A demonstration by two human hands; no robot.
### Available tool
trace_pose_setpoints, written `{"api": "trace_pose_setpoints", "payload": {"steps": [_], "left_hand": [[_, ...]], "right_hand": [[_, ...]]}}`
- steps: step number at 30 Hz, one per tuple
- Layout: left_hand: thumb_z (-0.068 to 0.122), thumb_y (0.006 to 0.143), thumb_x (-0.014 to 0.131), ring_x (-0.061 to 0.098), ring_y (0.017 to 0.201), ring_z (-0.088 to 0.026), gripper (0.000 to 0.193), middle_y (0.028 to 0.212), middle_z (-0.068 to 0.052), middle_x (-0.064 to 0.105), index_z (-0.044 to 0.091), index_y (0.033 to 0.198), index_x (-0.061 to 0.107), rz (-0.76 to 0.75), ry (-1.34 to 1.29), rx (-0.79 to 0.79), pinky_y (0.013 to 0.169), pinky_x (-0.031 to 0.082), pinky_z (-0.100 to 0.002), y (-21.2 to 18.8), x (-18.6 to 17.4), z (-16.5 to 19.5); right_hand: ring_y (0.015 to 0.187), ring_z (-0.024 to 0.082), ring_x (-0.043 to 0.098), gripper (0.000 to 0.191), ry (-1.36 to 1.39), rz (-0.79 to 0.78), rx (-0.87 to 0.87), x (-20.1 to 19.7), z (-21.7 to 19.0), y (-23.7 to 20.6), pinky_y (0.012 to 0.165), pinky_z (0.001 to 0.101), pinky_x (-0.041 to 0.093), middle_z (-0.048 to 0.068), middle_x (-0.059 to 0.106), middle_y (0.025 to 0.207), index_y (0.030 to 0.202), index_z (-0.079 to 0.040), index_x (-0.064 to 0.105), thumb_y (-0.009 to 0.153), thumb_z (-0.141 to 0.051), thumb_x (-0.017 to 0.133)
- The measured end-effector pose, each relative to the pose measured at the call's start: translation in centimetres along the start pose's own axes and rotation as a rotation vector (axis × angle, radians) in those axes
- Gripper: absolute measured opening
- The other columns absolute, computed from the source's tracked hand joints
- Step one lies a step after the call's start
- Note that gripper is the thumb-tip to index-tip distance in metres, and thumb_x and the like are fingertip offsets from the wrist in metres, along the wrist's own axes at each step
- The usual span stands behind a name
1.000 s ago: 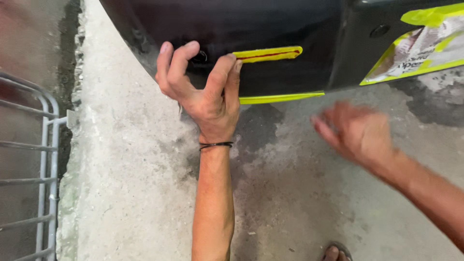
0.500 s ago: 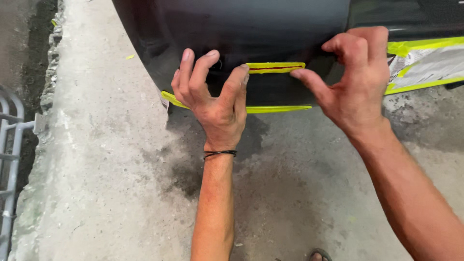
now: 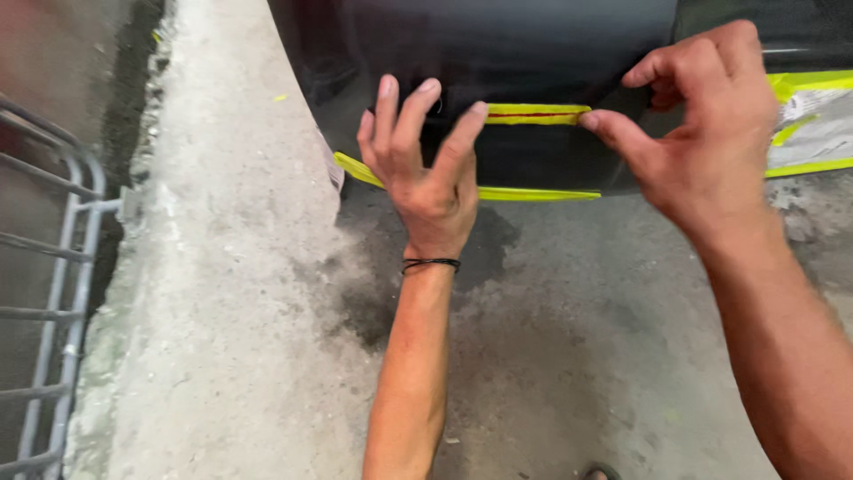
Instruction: The person applies yellow masking tape to the lower edge of a dark car bumper. They repeatedly pull tape from a roll, press it along the bumper edge, and smooth it down by hand.
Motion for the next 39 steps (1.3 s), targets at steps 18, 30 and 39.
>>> {"api": "trace_pose_setpoints", "payload": {"steps": [18, 30, 39], "left_hand": [[0.005, 0.095, 0.068, 0.052, 0.131, -0.029, 0.033, 0.139, -0.009, 0.056, 0.019, 0.124, 0.072, 0.030, -0.136, -0.210, 0.115, 0.045, -0.041, 1.7, -3.8, 0.0], [0.009, 0.099, 0.064, 0.059, 0.125, -0.035, 0.035, 0.131, -0.018, 0.062, 0.003, 0.134, 0.061, -0.129, -0.135, -0.370, 0.111, 0.046, -0.042, 1.0, -1.1, 4.1], [0.010, 0.098, 0.059, 0.051, 0.133, -0.042, 0.048, 0.139, -0.023, 0.055, 0.000, 0.144, 0.052, -0.268, 0.276, -0.283, 0.116, 0.037, -0.049, 0.7, 1.3, 6.3]], "right_hand": [[0.079, 0.025, 0.065, 0.012, 0.883, -0.709, -0.288, 3.0, -16.2, -8.5, 0.070, 0.0371, 0.053, 0.006, 0.066, 0.084, 0.088, -0.012, 0.066, 0.081, -0.009, 0.076], [0.086, 0.026, 0.067, 0.014, 1.095, -0.827, -0.343, 5.6, -19.3, -13.4, 0.074, 0.0372, 0.054, 0.007, 0.067, 0.091, 0.095, -0.011, 0.067, 0.083, -0.008, 0.074], [0.090, 0.027, 0.068, 0.016, 1.129, -0.824, -0.396, 4.0, -20.0, -16.5, 0.077, 0.0373, 0.056, 0.008, 0.068, 0.096, 0.100, -0.011, 0.067, 0.085, -0.008, 0.071]]}}
Point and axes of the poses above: each hand's wrist, its own y-axis towards the middle knuckle, its own x-axis out of the palm, z = x × y, the point moved 10 cm from there along y, towards the middle knuckle
